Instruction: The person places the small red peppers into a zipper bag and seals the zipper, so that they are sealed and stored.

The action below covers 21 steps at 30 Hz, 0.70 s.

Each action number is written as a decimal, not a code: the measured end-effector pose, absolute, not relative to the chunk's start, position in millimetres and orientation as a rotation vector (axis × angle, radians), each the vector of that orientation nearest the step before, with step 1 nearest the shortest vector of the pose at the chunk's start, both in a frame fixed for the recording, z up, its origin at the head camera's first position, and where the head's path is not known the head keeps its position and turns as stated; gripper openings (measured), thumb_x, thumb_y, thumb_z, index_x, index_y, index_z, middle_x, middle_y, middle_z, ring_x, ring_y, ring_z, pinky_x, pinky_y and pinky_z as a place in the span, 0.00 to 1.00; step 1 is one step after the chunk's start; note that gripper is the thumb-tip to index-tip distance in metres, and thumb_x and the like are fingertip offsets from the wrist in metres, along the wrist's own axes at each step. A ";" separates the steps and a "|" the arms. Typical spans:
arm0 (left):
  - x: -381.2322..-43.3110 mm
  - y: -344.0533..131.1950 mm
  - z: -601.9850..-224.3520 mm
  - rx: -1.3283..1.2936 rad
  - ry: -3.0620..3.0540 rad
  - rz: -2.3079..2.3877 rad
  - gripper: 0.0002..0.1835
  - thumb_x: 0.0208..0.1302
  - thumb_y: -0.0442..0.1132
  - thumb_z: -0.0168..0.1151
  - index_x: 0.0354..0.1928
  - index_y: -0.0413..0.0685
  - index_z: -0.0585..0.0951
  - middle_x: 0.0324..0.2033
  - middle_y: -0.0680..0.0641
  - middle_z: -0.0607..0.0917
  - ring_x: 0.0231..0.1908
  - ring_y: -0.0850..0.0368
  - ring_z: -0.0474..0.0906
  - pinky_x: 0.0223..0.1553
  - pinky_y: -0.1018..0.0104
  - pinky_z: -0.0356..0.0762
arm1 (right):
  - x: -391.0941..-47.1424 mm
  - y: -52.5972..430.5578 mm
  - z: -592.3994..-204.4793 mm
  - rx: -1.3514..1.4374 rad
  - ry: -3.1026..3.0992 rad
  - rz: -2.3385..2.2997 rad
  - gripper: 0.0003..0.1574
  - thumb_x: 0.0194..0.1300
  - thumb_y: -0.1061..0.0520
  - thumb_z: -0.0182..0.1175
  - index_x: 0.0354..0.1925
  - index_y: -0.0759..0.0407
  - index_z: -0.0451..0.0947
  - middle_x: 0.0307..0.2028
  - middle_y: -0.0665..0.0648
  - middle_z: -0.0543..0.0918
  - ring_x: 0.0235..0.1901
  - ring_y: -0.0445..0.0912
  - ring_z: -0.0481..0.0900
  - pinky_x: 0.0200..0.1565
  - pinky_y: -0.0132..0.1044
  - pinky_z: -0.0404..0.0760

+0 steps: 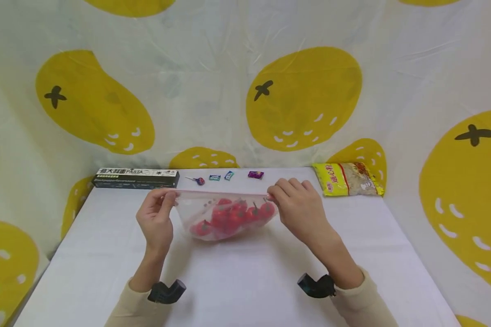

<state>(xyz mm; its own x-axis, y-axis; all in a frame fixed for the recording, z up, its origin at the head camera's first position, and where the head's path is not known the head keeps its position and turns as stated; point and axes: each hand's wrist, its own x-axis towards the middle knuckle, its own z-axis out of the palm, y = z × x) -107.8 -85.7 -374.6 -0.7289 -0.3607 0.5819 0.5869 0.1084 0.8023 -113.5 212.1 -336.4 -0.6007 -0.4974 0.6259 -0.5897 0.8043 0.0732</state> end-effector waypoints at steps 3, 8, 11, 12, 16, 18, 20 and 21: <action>-114.6 -91.6 -381.4 -0.168 -1.670 -1.724 0.05 0.62 0.29 0.58 0.35 0.32 0.80 0.30 0.57 0.84 0.33 0.62 0.76 0.36 0.75 0.75 | -115.4 222.2 -335.9 0.769 -2.335 0.194 0.09 0.64 0.52 0.58 0.37 0.56 0.79 0.32 0.51 0.80 0.33 0.48 0.76 0.33 0.39 0.73; -125.4 -99.8 -389.2 -0.134 -1.638 -1.734 0.08 0.62 0.34 0.60 0.36 0.34 0.81 0.29 0.57 0.84 0.33 0.60 0.76 0.35 0.74 0.75 | -117.8 234.3 -335.4 0.741 -2.340 0.222 0.08 0.61 0.54 0.62 0.37 0.56 0.79 0.32 0.52 0.79 0.35 0.49 0.76 0.35 0.41 0.76; -128.7 -102.2 -389.0 -0.125 -1.677 -1.748 0.09 0.62 0.37 0.60 0.37 0.36 0.81 0.30 0.57 0.84 0.33 0.60 0.76 0.35 0.74 0.76 | -119.7 237.5 -336.4 0.731 -2.356 0.230 0.09 0.59 0.55 0.63 0.38 0.56 0.79 0.32 0.51 0.79 0.35 0.48 0.76 0.35 0.40 0.78; -129.9 -102.9 -388.3 -0.116 -1.705 -1.755 0.09 0.63 0.38 0.60 0.38 0.37 0.81 0.30 0.58 0.84 0.31 0.60 0.76 0.34 0.75 0.75 | -120.7 237.6 -336.8 0.728 -2.361 0.239 0.09 0.59 0.55 0.63 0.38 0.57 0.78 0.32 0.52 0.79 0.34 0.48 0.76 0.35 0.40 0.79; -137.7 -107.1 -381.8 -0.126 -1.822 -1.828 0.10 0.62 0.39 0.61 0.39 0.39 0.81 0.28 0.57 0.84 0.20 0.57 0.71 0.22 0.74 0.72 | -124.0 238.1 -337.7 0.673 -2.427 0.360 0.10 0.59 0.59 0.63 0.40 0.59 0.76 0.34 0.53 0.77 0.29 0.44 0.73 0.32 0.37 0.81; -142.0 -109.7 -376.8 -0.166 -1.873 -1.871 0.10 0.62 0.38 0.61 0.39 0.38 0.81 0.28 0.54 0.84 0.17 0.54 0.71 0.18 0.72 0.70 | -125.2 238.7 -337.1 0.643 -2.478 0.496 0.11 0.60 0.62 0.62 0.41 0.61 0.74 0.31 0.53 0.77 0.25 0.42 0.72 0.28 0.34 0.81; -145.5 -112.6 -370.9 -0.212 -1.913 -1.898 0.10 0.62 0.38 0.61 0.39 0.37 0.81 0.27 0.49 0.85 0.17 0.53 0.75 0.20 0.71 0.75 | -126.1 239.6 -336.0 0.615 -2.526 0.643 0.11 0.61 0.64 0.61 0.42 0.61 0.72 0.30 0.53 0.78 0.24 0.41 0.75 0.29 0.31 0.81; -146.8 -114.0 -367.4 -0.235 -1.930 -1.903 0.10 0.62 0.39 0.61 0.39 0.38 0.81 0.27 0.47 0.85 0.19 0.52 0.78 0.23 0.71 0.78 | -126.8 239.8 -335.0 0.608 -2.539 0.702 0.11 0.61 0.64 0.60 0.43 0.60 0.72 0.30 0.53 0.80 0.25 0.41 0.78 0.30 0.29 0.82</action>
<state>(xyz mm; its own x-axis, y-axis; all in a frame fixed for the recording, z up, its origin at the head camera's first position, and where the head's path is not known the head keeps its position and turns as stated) -146.8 -114.0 -367.4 -0.8982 -0.1688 0.4058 0.4034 0.0501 0.9137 -126.8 239.8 -335.0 -0.8091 -0.2925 0.5097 -0.5128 0.7750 -0.3694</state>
